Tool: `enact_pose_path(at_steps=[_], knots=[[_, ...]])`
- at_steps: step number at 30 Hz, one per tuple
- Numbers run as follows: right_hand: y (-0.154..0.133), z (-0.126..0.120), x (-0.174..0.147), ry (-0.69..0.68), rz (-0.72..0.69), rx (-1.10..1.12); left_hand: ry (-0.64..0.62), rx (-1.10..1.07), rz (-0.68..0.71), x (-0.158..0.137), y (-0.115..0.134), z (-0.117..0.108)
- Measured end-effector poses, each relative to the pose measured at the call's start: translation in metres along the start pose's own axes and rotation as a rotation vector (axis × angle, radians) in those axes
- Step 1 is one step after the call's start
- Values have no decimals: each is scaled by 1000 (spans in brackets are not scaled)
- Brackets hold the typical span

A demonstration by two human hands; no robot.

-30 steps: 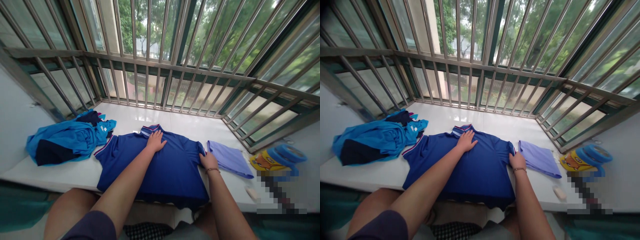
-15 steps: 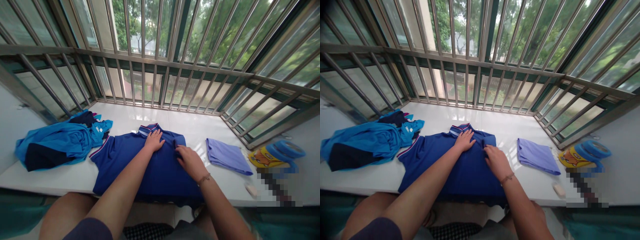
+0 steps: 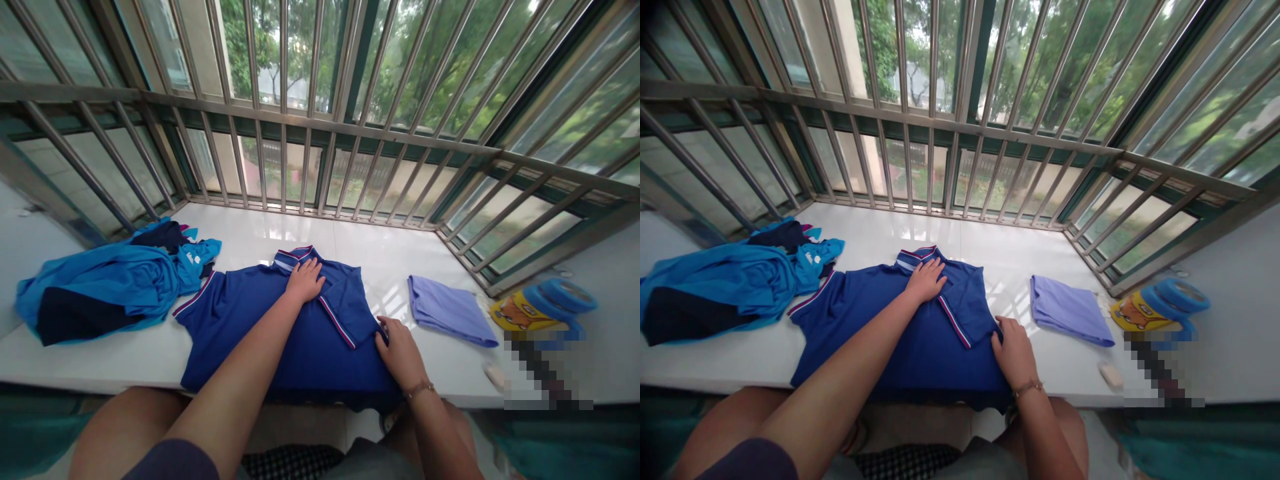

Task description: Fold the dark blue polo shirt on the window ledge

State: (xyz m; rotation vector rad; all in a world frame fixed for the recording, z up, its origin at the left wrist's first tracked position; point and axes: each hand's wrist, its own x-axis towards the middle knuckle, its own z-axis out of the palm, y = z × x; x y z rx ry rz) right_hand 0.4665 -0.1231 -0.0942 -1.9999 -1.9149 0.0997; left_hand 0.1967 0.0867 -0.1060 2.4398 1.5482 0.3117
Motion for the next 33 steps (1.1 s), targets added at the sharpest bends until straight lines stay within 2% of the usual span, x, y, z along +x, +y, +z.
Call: enact_pose_path(at_steps=[4, 7, 11, 14, 17, 20, 23, 25, 27, 29, 30, 33], knots=[[1, 4, -6, -33, -4, 26, 65, -4, -27, -6, 9, -9], [-5, 4, -8, -35, -39, 32, 88, -13, -8, -14, 27, -17], [-7, 6, -5, -15, -60, -20, -11, -76, 66, -20, 56, -21], [0, 7, -2, 15, -69, 17, -61, -125, 30, -17, 72, -20], [11, 7, -1, 63, -17, 28, -82, -163, -35, -16, 76, -20], [19, 6, -3, 75, 53, -36, -99, -152, -99, -22, 76, -20], [20, 6, -6, 85, 65, -108, -83, -114, -119, -30, 81, -17], [16, 8, -8, 132, 34, -125, -40, -102, -34, -29, 88, -13], [10, 12, -11, 152, -40, -108, -21, -94, 150, -22, 95, -6], [3, 19, -15, 98, -113, -95, -65, -70, 304, -11, 101, 5], [0, 22, -16, 51, -127, -100, -97, -55, 336, -5, 103, 11], [-5, 30, -21, -67, -79, -150, -159, -36, 319, 13, 105, 26]])
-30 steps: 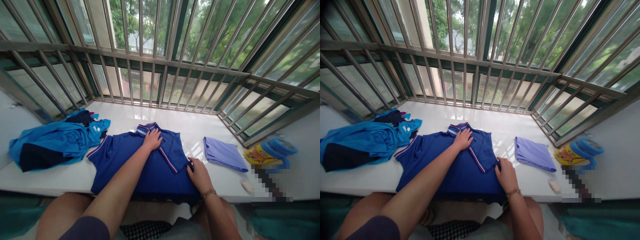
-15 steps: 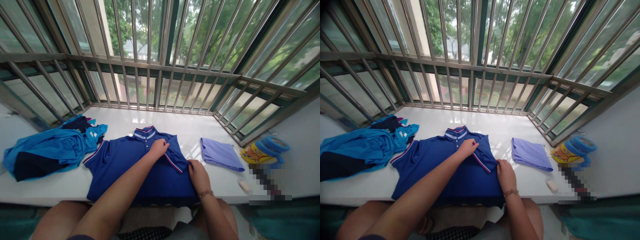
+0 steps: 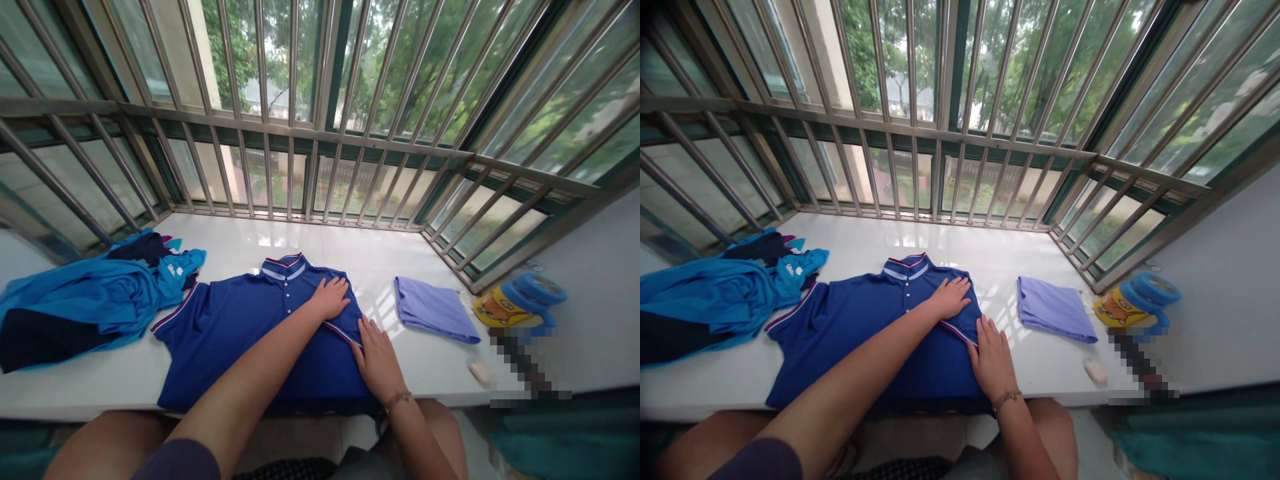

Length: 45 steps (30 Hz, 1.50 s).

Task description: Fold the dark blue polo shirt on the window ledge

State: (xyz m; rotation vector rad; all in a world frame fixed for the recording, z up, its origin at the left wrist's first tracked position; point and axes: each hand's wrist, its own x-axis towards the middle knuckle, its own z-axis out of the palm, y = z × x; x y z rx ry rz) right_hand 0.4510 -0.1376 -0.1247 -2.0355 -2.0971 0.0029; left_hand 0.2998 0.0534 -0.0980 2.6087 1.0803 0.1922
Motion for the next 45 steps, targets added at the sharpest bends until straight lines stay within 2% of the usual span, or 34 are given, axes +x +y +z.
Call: enact_pose_path(at_steps=[3, 13, 19, 21, 24, 27, 29, 31, 34, 38, 41, 43, 45], knots=[[-1, 1, -4, -21, 12, -38, -11, -9, -12, 14, -5, 7], [-13, -23, -11, 150, -177, -50, -125, -43, -11, 28, -10, 0], [-28, -39, -6, 13, -337, 90, -110, -31, -15, 26, -6, 2], [-26, -42, -5, 8, -353, 158, -86, -37, -9, 24, -7, 5], [-15, -44, -2, 107, -222, 129, -34, -57, 22, 21, -12, 5], [0, -42, 6, 181, 55, 36, 68, -31, 69, 15, -10, -1], [7, -39, 13, 158, 198, 17, 175, 32, 131, 8, 1, -6], [12, -34, 20, 93, 262, 11, 234, 75, 179, -4, 20, -6], [17, -27, 24, 11, 293, 16, 156, 49, 198, -36, 49, 4], [26, -22, 24, 52, 347, 15, 85, 35, 236, -87, 66, 29], [25, -21, 25, 198, 217, 10, 81, 16, 230, -112, 65, 34], [14, -21, 25, 298, 29, 63, 86, -15, 224, -124, 61, 29], [-7, -20, 22, 326, -148, 119, 128, -66, 165, -137, 51, 17]])
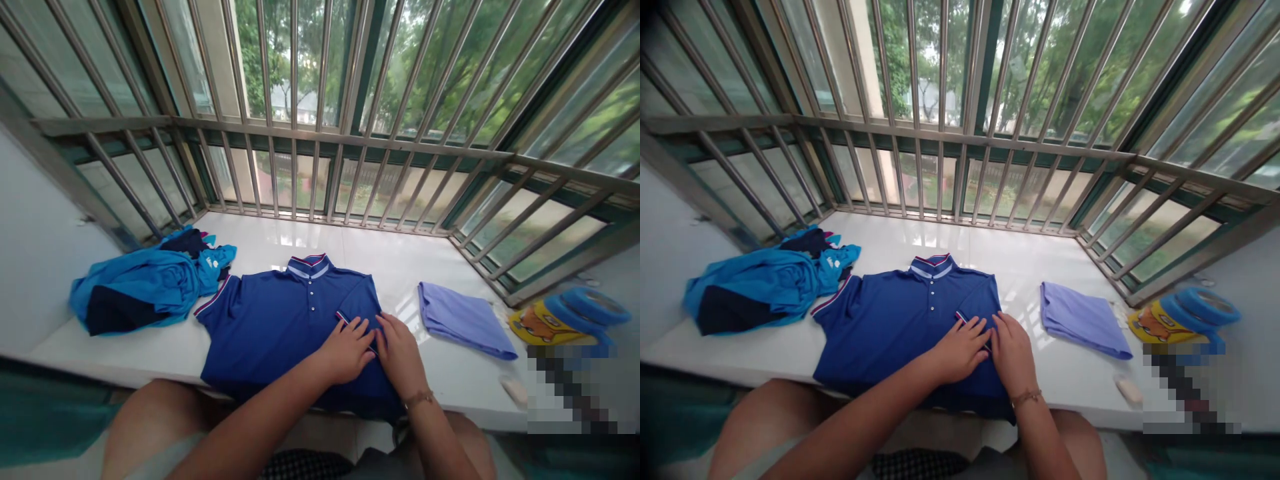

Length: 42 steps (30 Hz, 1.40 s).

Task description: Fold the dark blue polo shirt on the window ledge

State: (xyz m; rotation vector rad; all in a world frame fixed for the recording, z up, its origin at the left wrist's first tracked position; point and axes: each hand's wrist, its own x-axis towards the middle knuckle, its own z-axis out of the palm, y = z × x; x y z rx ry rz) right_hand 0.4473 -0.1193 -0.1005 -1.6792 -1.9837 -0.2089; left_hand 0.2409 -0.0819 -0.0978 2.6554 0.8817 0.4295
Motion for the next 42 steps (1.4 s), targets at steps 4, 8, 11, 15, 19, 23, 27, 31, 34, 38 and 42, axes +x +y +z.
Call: enact_pose_path(at_steps=[4, 8, 11, 15, 19, 23, 27, 31, 34, 38, 42], knots=[[-56, 9, -9, -133, -178, 60, 256, 0, -314, -54, -37, -47], [-96, 24, -23, -287, -231, 89, 505, 297, -887, -143, -99, -100], [-106, 34, -32, -318, -203, 94, 431, 441, -1350, -202, -143, -126], [-106, 37, -37, -295, -168, 103, 199, 221, -1353, -224, -177, -147], [-107, 33, -35, -277, -159, 115, 495, 91, -1019, -200, -161, -147], [-107, 30, -34, -268, -158, 119, 443, 66, -456, -197, -118, -122], [-105, 30, -33, -267, -174, 127, 291, 102, -374, -224, -103, -96], [-116, 29, -26, -230, -204, 170, 271, 130, -496, -252, -115, -91], [-140, 27, -10, -209, -208, 243, 243, 143, -516, -260, -123, -97], [-181, 33, 41, -234, -178, 297, 213, 140, -461, -253, -122, -103], [-220, 60, 116, -397, -24, 181, 187, 159, -410, -241, -120, -105]])
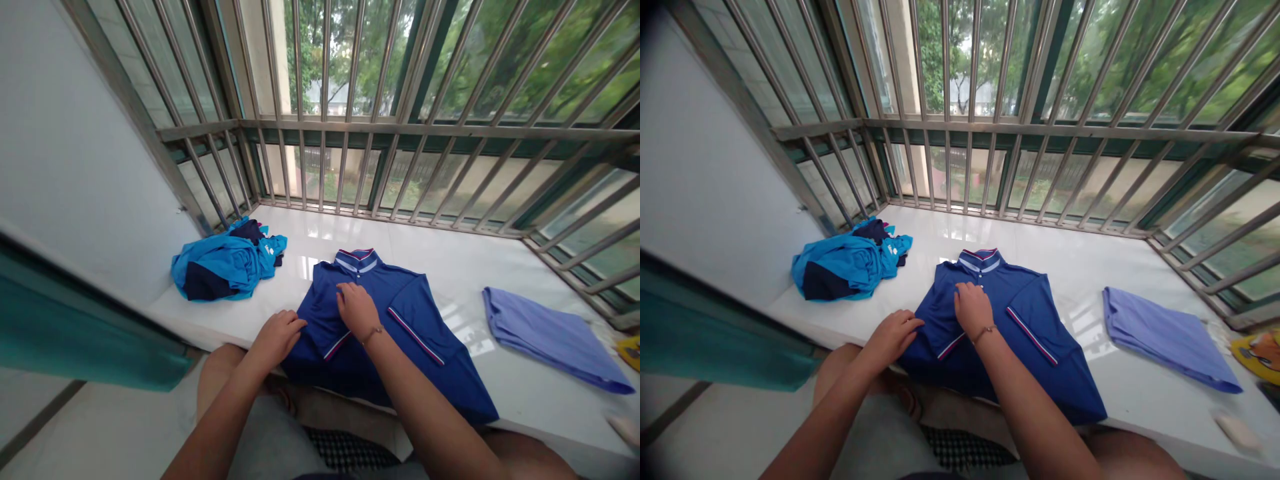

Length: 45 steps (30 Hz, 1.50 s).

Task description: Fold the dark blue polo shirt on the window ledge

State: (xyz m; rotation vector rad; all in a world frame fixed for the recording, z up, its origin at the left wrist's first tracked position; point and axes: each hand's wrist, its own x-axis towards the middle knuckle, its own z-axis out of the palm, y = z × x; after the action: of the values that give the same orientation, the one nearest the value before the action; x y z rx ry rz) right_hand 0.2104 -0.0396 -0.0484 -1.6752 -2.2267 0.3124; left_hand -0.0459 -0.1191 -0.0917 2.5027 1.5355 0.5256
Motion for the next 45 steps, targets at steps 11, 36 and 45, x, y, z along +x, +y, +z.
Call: enact_pose_path(at_steps=[11, 36, 45], knots=[[-14, 44, 135, -123, 139, 192, 204, -158, -283, -10, -7, 24], [-32, 84, 164, -97, 20, 525, 174, 24, -235, 16, -20, -6], [-27, 61, 139, 23, -99, 302, -40, 110, -224, 119, -21, 26]])
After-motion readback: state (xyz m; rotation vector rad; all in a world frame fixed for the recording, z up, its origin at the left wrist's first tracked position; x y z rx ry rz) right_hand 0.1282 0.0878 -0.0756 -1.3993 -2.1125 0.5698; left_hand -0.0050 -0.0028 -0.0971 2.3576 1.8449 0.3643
